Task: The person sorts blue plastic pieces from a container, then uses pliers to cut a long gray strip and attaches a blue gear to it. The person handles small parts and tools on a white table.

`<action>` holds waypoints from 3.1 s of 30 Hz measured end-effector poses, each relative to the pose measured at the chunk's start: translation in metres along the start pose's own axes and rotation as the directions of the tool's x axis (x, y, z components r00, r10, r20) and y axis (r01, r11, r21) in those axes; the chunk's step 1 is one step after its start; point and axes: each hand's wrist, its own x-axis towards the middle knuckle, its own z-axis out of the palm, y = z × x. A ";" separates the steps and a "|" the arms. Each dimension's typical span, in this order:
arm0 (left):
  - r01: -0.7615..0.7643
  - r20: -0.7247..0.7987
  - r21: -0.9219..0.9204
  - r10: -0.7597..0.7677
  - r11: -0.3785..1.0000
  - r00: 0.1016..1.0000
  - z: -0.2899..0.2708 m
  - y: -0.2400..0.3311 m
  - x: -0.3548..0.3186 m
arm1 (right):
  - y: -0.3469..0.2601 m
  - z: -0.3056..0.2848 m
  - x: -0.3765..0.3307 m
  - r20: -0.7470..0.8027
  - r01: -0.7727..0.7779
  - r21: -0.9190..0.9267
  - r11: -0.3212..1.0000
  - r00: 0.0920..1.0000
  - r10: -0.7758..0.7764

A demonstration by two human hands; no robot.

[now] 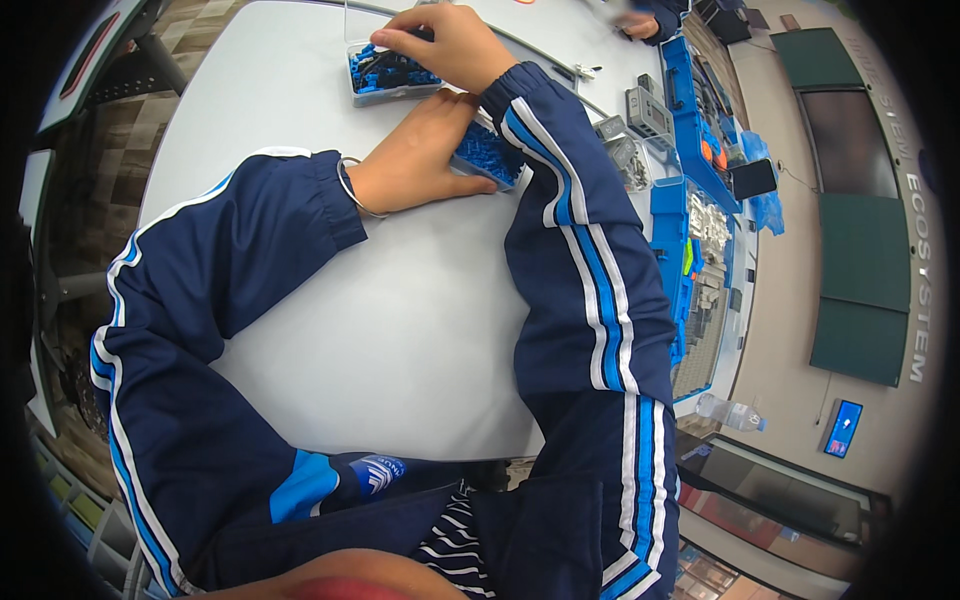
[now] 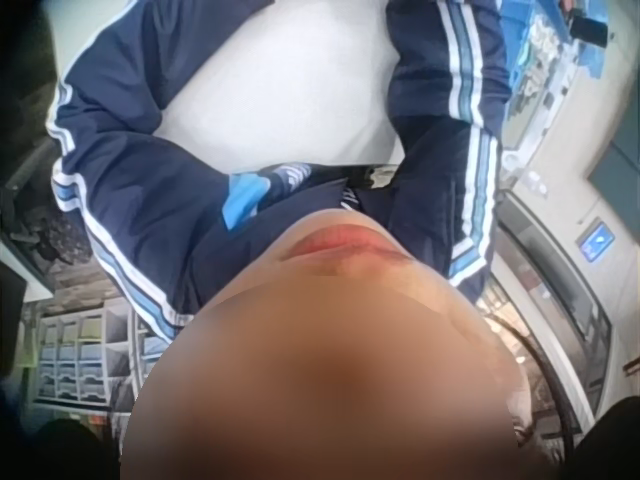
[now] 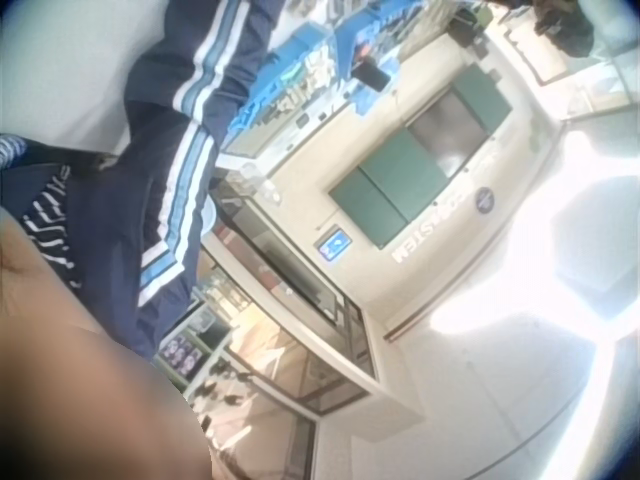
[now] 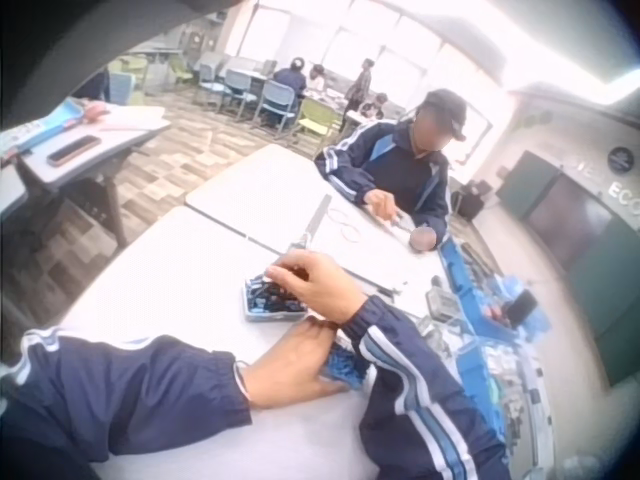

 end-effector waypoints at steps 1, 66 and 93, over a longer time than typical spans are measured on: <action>0.004 0.002 0.002 -0.004 1.000 1.000 0.000 0.000 0.000 | -0.001 -0.002 0.001 -0.001 -0.004 -0.033 0.999 1.000 0.004; 0.002 0.009 -0.038 -0.002 0.999 1.000 0.001 -0.003 0.001 | 0.141 -0.098 -0.058 -0.200 -0.088 -0.529 0.844 0.980 -0.023; 0.003 0.009 -0.032 -0.003 0.999 1.000 -0.002 0.001 0.001 | 0.018 -0.036 -0.018 0.089 -0.076 0.158 0.984 0.994 0.063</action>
